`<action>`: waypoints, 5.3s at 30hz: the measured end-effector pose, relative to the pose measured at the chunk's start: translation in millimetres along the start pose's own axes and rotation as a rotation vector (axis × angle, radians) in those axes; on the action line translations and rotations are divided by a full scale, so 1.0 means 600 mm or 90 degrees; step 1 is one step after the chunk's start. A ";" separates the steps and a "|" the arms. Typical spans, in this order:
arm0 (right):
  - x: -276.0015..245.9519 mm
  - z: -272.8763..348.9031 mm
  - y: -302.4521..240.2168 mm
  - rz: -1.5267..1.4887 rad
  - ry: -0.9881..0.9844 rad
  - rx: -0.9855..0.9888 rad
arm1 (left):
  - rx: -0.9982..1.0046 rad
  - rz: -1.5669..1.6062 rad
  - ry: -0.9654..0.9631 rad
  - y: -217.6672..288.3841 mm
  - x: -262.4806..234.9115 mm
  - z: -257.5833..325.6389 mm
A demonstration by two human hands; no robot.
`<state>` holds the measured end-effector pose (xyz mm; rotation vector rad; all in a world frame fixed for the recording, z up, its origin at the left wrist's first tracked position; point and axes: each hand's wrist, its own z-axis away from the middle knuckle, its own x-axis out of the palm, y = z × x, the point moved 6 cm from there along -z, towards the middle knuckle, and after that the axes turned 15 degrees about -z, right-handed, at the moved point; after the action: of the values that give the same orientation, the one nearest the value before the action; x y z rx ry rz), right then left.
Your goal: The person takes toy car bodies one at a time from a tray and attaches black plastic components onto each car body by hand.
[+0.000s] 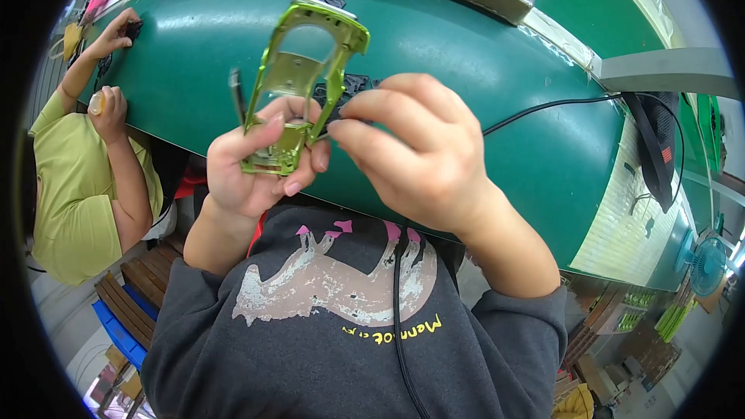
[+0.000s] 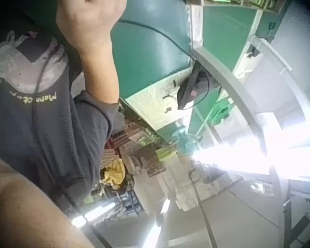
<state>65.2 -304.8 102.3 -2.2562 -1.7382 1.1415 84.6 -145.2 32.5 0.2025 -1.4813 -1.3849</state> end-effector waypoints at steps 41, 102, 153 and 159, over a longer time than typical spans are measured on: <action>0.012 0.021 0.055 -0.433 -0.126 0.304 | 0.526 -0.872 -0.021 0.030 0.039 0.051; -0.095 0.040 0.122 -0.150 0.226 0.419 | 0.006 -1.443 0.353 0.277 0.052 -0.669; 0.041 0.043 0.050 -0.412 -0.307 0.437 | 0.431 -1.283 0.009 0.042 0.063 0.045; 0.037 0.047 0.044 -0.423 -0.364 0.436 | 0.370 -1.237 -0.045 0.032 0.076 0.044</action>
<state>71.6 -305.4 58.3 -0.9144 -1.6515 1.8885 54.6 -155.2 78.9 2.4451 -1.5380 -2.1678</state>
